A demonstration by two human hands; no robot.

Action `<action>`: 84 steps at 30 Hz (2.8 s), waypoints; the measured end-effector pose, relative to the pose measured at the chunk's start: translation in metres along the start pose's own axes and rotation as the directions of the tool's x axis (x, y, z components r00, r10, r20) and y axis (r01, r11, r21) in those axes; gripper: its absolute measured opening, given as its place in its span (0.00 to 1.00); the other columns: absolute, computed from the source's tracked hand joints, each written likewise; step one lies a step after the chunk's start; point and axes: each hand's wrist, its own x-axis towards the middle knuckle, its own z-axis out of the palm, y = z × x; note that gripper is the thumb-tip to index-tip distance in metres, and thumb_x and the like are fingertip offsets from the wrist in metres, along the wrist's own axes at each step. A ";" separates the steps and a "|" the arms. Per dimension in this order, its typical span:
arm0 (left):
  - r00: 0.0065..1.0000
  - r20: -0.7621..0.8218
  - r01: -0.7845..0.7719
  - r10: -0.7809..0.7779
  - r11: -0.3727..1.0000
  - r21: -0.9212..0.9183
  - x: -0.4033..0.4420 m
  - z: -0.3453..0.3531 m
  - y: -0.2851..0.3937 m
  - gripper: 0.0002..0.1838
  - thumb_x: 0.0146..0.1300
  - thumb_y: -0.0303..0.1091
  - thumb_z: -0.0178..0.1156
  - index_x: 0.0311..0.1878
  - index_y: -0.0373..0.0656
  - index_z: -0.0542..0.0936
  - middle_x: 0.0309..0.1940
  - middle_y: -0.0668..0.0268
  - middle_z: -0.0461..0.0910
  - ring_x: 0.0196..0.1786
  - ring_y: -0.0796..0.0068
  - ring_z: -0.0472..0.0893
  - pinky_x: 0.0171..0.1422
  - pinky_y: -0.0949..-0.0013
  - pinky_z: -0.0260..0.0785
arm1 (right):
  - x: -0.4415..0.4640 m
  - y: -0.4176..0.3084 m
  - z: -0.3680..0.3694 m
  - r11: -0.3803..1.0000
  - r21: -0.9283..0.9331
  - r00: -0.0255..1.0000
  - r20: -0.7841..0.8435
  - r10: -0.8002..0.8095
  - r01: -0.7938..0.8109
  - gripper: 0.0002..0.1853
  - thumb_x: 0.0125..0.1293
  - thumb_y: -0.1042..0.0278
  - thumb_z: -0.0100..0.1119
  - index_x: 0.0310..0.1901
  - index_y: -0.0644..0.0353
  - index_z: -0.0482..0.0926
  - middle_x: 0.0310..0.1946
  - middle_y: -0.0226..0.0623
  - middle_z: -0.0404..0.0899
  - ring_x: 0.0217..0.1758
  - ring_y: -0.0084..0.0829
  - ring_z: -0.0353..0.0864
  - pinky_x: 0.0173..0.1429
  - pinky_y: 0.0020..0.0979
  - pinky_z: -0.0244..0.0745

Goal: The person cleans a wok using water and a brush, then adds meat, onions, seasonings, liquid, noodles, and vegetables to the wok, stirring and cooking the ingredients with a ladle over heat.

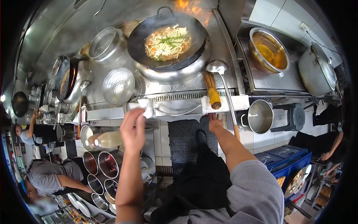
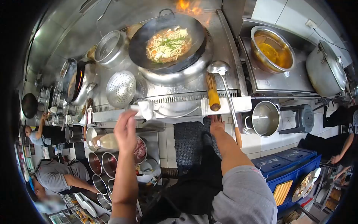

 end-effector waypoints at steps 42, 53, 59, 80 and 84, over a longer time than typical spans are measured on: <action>0.877 0.127 -0.462 0.463 0.742 0.487 0.193 0.183 -0.101 0.06 0.68 0.34 0.59 0.41 0.45 0.84 0.37 0.61 0.83 0.43 0.55 0.80 0.50 0.56 0.72 | 0.073 0.032 0.009 0.750 0.592 0.927 -0.015 0.376 -0.295 0.30 0.67 0.48 0.51 0.71 0.42 0.67 0.71 0.33 0.67 0.74 0.39 0.66 0.72 0.62 0.58; 0.877 0.136 -0.461 0.461 0.723 0.514 0.196 0.183 -0.102 0.07 0.69 0.36 0.58 0.41 0.46 0.83 0.37 0.62 0.83 0.43 0.57 0.81 0.49 0.57 0.72 | 0.082 0.036 0.011 0.767 0.538 0.926 0.075 0.370 -0.350 0.33 0.69 0.45 0.51 0.75 0.33 0.58 0.76 0.27 0.58 0.77 0.38 0.59 0.73 0.69 0.51; 0.900 0.129 -0.419 0.416 0.743 0.522 0.195 0.185 -0.100 0.08 0.70 0.37 0.57 0.42 0.46 0.84 0.38 0.62 0.84 0.44 0.57 0.81 0.50 0.57 0.73 | 0.077 0.035 0.011 0.778 0.534 0.926 0.023 0.376 -0.329 0.32 0.67 0.43 0.52 0.71 0.43 0.67 0.72 0.32 0.65 0.75 0.40 0.64 0.70 0.64 0.58; 0.922 0.106 -0.369 0.373 0.760 0.535 0.196 0.184 -0.092 0.09 0.70 0.38 0.57 0.42 0.48 0.84 0.39 0.62 0.85 0.45 0.56 0.82 0.50 0.58 0.73 | 0.073 0.032 0.003 0.728 0.581 0.914 0.072 0.399 -0.364 0.31 0.69 0.41 0.50 0.73 0.34 0.63 0.74 0.31 0.62 0.77 0.40 0.60 0.72 0.68 0.52; 0.903 0.136 -0.424 0.409 0.786 0.450 0.186 0.191 -0.104 0.07 0.68 0.35 0.60 0.42 0.46 0.84 0.38 0.59 0.84 0.44 0.54 0.82 0.50 0.57 0.73 | 0.082 0.033 0.015 0.740 0.555 0.904 0.054 0.424 -0.380 0.31 0.69 0.41 0.50 0.72 0.33 0.64 0.73 0.30 0.65 0.76 0.39 0.63 0.73 0.65 0.53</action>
